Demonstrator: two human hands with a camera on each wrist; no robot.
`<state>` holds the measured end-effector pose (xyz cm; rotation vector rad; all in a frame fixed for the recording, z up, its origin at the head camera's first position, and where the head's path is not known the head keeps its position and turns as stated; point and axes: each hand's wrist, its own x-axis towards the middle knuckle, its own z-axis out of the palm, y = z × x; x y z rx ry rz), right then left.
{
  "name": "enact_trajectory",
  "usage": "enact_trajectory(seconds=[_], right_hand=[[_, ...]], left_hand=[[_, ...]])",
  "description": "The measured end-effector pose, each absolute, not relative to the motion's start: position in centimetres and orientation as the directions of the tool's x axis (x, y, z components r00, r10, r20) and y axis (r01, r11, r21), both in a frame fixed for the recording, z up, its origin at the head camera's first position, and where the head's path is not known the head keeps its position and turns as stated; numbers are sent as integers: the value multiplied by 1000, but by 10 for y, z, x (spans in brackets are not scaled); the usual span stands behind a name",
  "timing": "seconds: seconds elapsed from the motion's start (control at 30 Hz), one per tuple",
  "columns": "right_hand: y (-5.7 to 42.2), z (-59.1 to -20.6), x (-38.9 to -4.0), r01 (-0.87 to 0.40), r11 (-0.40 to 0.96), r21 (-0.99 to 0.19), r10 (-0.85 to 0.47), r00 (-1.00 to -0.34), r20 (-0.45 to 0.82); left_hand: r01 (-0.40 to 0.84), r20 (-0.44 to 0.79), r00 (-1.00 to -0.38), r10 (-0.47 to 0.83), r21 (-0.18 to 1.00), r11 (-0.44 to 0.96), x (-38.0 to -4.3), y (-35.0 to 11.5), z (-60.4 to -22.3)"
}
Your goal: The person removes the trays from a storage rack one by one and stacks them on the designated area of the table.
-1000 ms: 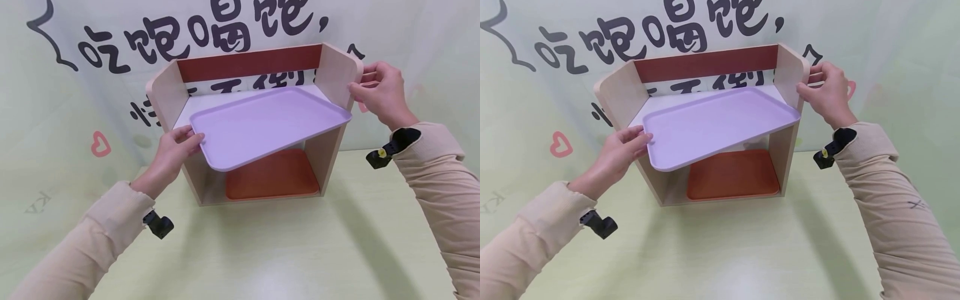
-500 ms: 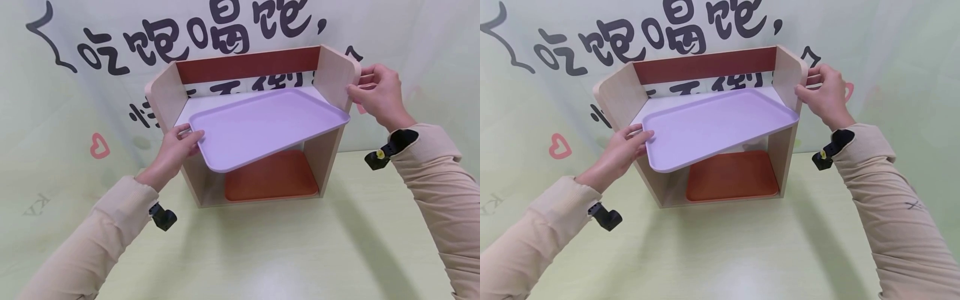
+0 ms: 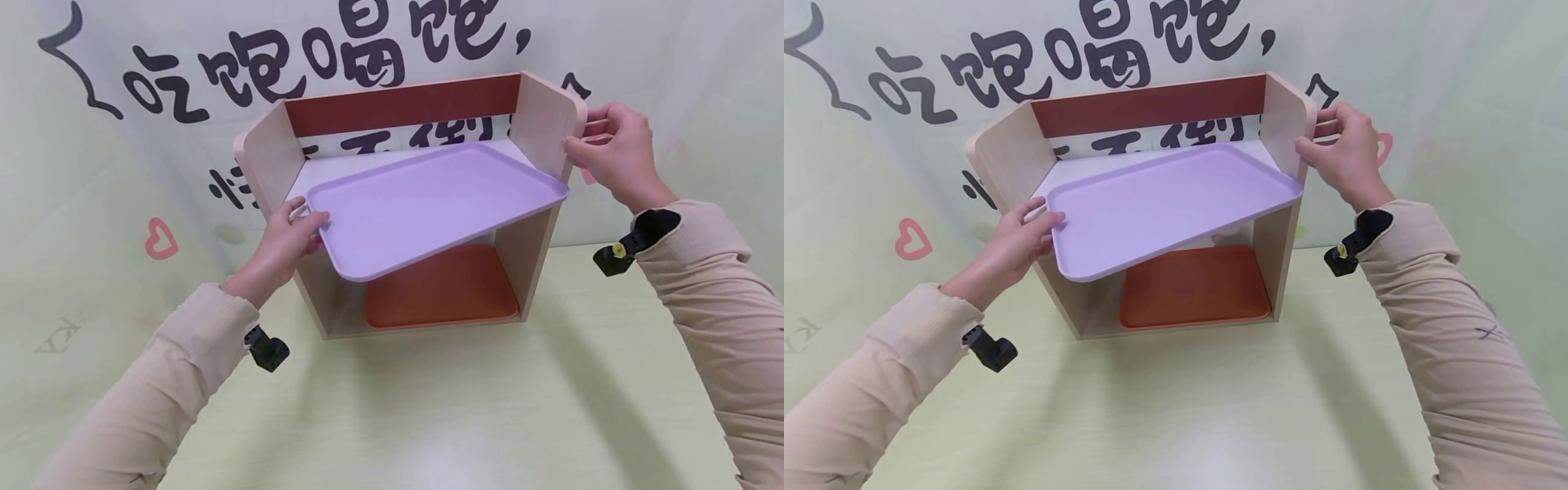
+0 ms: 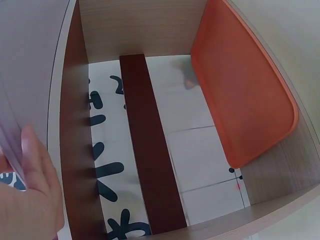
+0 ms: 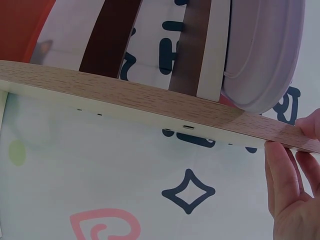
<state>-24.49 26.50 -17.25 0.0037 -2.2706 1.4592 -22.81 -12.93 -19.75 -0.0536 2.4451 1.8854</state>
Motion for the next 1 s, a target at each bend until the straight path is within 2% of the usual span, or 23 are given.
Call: enact_trajectory(seconds=[0.3, 0.6, 1.0], right_hand=[[266, -174, -245, -266, 436, -860, 218, -896, 388], [265, -172, -245, -268, 452, -851, 213, -894, 395], [264, -172, -243, -266, 438, -859, 212, -898, 386]], left_hand=[[-121, -126, -992, 21, 980, 159, -228, -129, -194], [-113, -113, -994, -7, 993, -28, -223, -130, -197], [-113, -118, -992, -46, 987, -111, -210, -136, -201]])
